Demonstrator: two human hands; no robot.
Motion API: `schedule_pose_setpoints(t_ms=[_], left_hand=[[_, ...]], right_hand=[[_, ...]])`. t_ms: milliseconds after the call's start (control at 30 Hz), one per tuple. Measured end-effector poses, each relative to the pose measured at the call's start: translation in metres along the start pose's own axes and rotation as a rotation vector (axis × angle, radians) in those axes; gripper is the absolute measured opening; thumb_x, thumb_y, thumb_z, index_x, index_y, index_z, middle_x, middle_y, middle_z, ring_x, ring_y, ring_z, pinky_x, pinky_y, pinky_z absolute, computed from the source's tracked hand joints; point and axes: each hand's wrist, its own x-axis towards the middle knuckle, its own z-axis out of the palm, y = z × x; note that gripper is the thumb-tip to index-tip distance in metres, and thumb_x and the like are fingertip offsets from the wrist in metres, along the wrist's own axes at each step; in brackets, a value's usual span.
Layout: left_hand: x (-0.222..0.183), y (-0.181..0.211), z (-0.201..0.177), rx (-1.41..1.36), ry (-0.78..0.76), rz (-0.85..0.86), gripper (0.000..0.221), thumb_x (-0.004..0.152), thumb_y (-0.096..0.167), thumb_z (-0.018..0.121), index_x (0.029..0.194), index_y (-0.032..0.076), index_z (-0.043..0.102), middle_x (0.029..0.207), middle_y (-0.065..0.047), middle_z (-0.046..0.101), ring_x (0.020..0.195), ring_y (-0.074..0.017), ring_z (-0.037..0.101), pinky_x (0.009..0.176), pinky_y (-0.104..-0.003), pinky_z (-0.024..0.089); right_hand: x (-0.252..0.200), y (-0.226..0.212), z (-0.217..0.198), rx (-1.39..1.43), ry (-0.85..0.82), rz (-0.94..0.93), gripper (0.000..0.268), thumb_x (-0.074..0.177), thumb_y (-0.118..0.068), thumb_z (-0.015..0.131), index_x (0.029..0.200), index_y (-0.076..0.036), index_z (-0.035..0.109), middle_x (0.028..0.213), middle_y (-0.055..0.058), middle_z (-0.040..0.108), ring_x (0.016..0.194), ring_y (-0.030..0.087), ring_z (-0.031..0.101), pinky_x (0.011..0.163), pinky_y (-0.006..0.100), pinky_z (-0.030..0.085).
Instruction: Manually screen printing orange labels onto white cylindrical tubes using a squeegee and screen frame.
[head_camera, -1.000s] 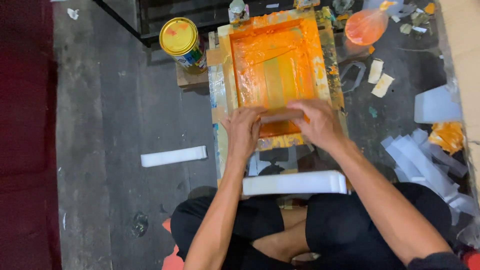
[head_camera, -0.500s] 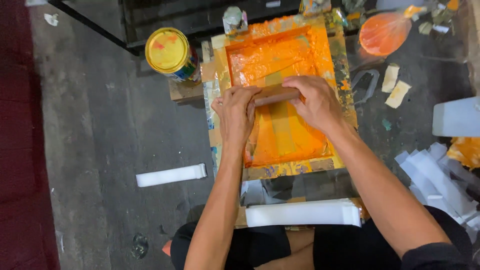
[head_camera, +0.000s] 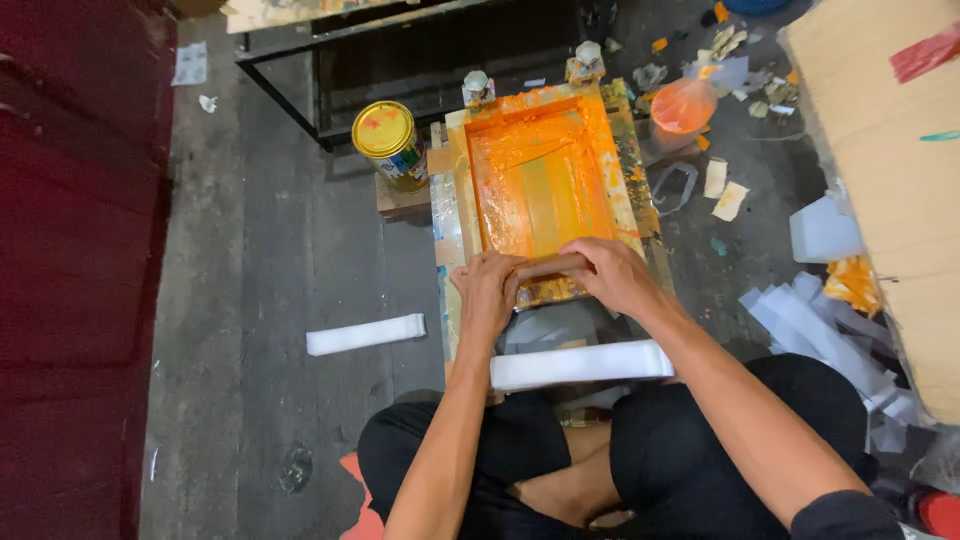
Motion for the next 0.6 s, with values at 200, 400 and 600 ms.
schedule_pose_setpoints(t_ms=[200,400,600], left_hand=[[-0.019,0.010,0.003,0.080,-0.015,-0.008,0.027,0.092,0.019,0.070,0.115,0.034,0.071,0.102,0.009,0.072,0.119,-0.0155,0.055,0.102,-0.047,0.026],[-0.023,0.003,0.014,-0.084,0.024,-0.123,0.017,0.093,0.024,0.070,0.106,0.034,0.073,0.098,0.006,0.071,0.110,-0.0202,0.059,0.104,-0.045,0.032],[-0.025,0.014,0.007,-0.084,0.026,-0.118,0.015,0.093,0.024,0.071,0.104,0.034,0.072,0.097,0.009,0.068,0.108,-0.0173,0.060,0.103,-0.044,0.033]], right_hand=[[-0.022,-0.017,-0.008,0.004,-0.056,0.066,0.019,0.087,-0.003,0.076,0.105,-0.006,0.071,0.085,0.016,0.076,0.083,0.037,0.074,0.072,0.044,0.059],[-0.028,0.006,0.015,0.059,-0.004,0.157,0.015,0.091,-0.012,0.075,0.105,-0.009,0.070,0.081,0.015,0.072,0.083,0.036,0.073,0.069,0.044,0.057],[-0.032,0.005,0.018,0.113,0.046,0.177,0.012,0.092,-0.013,0.077,0.101,-0.009,0.070,0.082,0.012,0.075,0.080,0.032,0.074,0.068,0.040,0.058]])
